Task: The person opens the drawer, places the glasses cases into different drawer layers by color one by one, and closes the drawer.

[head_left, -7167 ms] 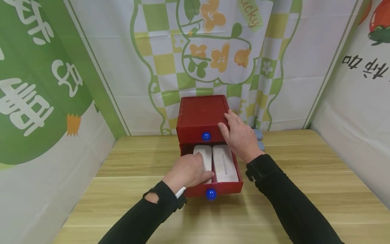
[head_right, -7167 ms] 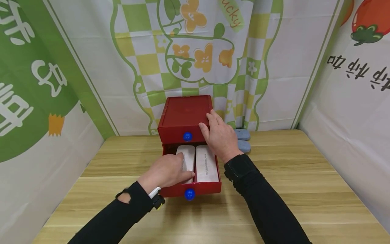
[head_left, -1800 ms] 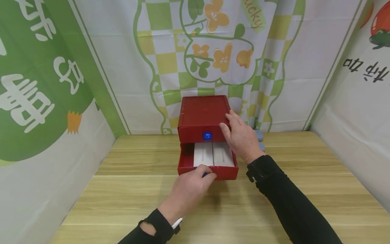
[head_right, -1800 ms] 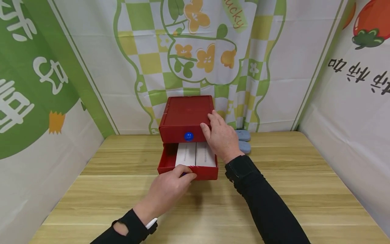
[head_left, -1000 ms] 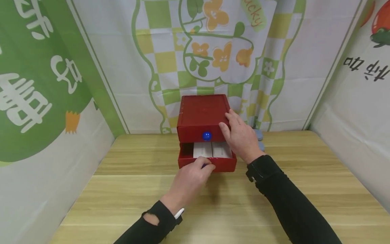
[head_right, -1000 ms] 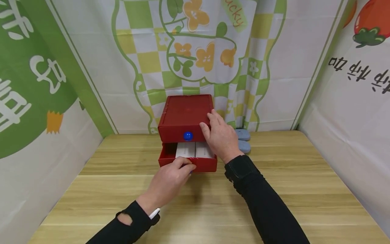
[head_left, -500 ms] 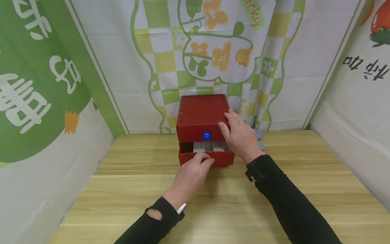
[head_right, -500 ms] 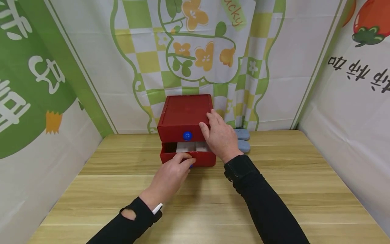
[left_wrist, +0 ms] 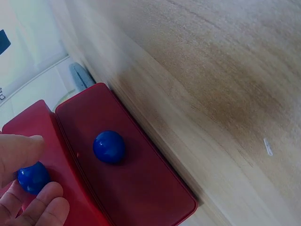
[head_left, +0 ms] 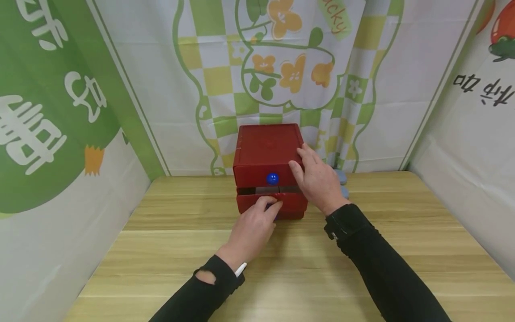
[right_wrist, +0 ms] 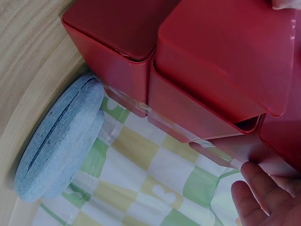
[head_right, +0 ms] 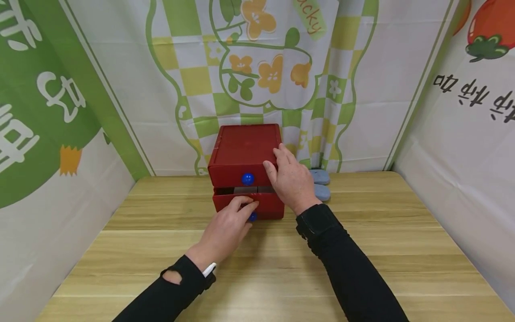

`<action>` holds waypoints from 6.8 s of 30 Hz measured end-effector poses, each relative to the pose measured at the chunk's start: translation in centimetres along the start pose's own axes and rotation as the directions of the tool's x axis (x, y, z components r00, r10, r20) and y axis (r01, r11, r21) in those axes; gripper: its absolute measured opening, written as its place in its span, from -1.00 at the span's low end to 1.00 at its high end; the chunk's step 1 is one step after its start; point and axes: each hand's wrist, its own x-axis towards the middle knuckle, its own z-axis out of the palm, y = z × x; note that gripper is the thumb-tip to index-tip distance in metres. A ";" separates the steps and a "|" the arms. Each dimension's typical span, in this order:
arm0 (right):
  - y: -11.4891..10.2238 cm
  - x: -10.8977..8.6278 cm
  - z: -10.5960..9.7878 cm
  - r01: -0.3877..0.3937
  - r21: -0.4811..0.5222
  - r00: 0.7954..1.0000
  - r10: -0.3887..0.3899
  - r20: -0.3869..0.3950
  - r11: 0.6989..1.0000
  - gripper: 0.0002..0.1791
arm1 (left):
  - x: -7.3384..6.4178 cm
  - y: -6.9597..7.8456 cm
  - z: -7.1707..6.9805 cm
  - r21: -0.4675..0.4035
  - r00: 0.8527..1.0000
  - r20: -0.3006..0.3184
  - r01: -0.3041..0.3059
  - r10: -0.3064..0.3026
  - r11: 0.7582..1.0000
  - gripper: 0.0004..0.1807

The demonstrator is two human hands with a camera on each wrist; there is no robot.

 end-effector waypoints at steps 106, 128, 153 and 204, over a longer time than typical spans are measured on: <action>0.0 0.0 0.0 0.020 -0.003 0.999 -0.020 -0.029 1.000 -0.34 | -0.9 -0.6 1.5 0.117 1.000 -0.010 -0.010 0.011 0.993 -0.65; 0.1 0.0 0.0 0.014 -0.001 1.000 -0.014 -0.006 1.000 -0.33 | -1.0 -0.9 3.0 0.098 0.992 0.113 0.043 -0.054 0.994 -0.56; 0.1 0.0 -0.1 0.012 0.000 1.000 -0.012 -0.013 1.000 -0.33 | -0.5 -1.5 3.5 0.080 0.967 0.229 0.097 -0.113 0.992 -0.42; 0.1 -0.2 0.0 0.007 0.011 1.000 -0.007 -0.011 1.000 -0.33 | -1.0 0.3 2.4 0.063 0.961 0.249 0.106 -0.119 0.992 -0.53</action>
